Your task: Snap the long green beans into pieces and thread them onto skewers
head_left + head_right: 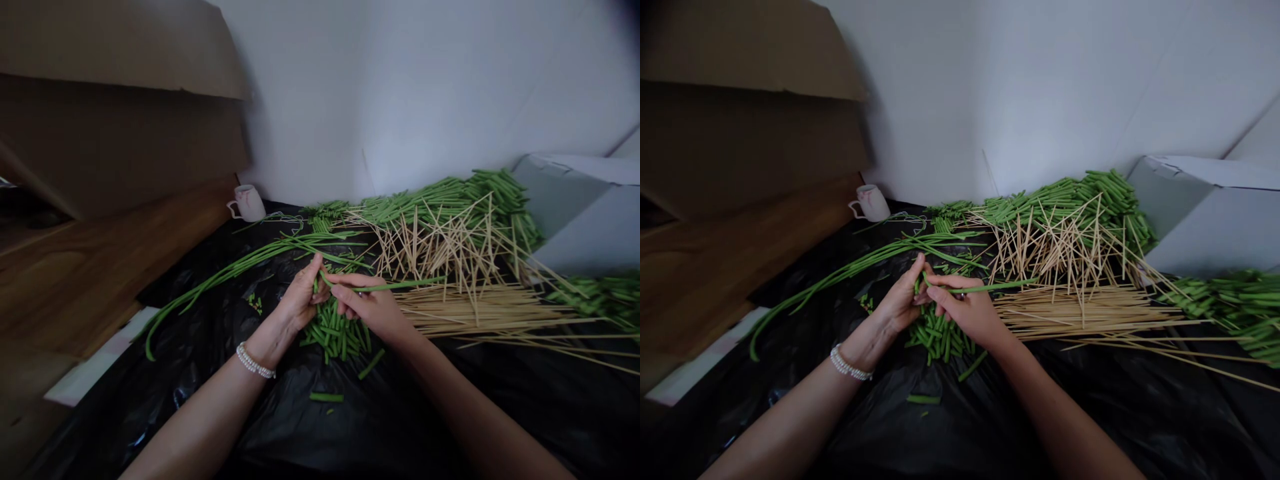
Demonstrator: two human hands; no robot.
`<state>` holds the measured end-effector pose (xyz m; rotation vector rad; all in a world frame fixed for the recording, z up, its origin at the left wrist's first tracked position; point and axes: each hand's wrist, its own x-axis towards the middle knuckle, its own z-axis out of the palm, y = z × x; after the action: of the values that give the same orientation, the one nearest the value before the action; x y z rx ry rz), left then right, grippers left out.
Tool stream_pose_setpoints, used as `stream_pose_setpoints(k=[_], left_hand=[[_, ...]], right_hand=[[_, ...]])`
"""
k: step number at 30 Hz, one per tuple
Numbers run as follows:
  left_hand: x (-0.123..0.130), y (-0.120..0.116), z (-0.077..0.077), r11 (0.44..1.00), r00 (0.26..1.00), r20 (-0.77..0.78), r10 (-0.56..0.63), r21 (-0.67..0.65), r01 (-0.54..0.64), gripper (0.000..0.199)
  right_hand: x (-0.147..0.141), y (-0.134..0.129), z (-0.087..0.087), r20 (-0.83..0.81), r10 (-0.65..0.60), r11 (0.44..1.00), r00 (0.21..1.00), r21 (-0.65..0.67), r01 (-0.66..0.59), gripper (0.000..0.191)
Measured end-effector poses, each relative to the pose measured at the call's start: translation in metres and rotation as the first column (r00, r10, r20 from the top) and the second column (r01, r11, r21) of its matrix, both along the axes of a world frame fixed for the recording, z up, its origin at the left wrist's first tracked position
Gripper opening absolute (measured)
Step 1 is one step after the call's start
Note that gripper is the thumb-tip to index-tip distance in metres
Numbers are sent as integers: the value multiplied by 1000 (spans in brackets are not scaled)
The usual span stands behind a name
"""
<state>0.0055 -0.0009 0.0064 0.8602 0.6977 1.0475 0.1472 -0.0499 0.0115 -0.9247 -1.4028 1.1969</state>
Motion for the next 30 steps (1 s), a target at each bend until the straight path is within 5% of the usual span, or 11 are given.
stream_pose_setpoints(k=[8, 16, 24, 30], left_hand=[[0, -1, 2, 1000, 999, -26, 21, -7, -21, 53], [3, -9, 2, 991, 992, -23, -128, 21, 128, 44], [-3, 4, 7, 991, 977, 198, 85, -121, -62, 46], [-8, 1, 11, 977, 975, 186, -120, -154, 150, 35]], right_hand=[[0, -1, 2, -5, 59, 998, 998, -25, -59, 28], [15, 10, 0, -155, -123, 992, 980, -54, 116, 24], [17, 9, 2, -130, -130, 990, 983, -66, 122, 24], [21, 12, -1, -208, -80, 994, 975, -95, 61, 24]])
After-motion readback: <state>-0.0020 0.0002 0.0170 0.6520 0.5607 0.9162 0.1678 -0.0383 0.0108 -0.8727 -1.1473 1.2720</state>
